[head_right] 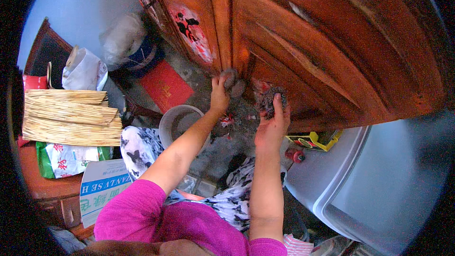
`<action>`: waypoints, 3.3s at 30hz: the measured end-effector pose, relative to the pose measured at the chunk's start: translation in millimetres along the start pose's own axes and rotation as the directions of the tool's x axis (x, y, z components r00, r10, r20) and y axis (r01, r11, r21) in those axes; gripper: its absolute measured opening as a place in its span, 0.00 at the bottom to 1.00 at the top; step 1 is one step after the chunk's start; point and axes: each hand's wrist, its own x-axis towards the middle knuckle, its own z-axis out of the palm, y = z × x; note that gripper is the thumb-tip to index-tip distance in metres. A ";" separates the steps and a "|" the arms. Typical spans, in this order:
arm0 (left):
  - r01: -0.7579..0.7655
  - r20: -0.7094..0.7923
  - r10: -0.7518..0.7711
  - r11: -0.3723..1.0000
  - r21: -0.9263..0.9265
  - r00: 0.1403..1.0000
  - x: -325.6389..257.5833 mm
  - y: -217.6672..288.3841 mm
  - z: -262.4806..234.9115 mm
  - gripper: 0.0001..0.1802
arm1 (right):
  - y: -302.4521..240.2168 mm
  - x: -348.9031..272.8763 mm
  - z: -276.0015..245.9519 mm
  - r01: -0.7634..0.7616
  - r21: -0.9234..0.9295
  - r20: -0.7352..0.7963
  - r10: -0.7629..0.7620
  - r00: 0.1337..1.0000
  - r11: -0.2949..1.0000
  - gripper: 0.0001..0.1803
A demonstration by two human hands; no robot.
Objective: The person sits on the floor and scrubs the front of a wooden cabinet using a steel wool pad and a cloth. They repeatedly wipe and scrub the cabinet doors, occasionally dipping the pad into a bucket of water.
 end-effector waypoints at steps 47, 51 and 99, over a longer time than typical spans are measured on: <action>-0.550 -0.317 0.519 0.835 -0.009 0.794 24.7 123.0 -9.5 0.34 | -0.1 9.2 -20.0 -0.025 0.200 -0.058 0.038 0.998 0.980 0.19; -0.543 -0.182 0.518 0.829 -0.133 0.836 30.4 127.0 -37.8 0.32 | 8.4 19.0 -18.9 -0.040 0.169 -0.087 0.056 0.995 0.985 0.20; -0.299 0.226 0.296 0.954 -0.022 0.928 -63.8 129.5 -15.2 0.25 | -62.1 -10.0 -38.5 0.607 -0.011 -0.357 -0.570 0.740 0.795 0.26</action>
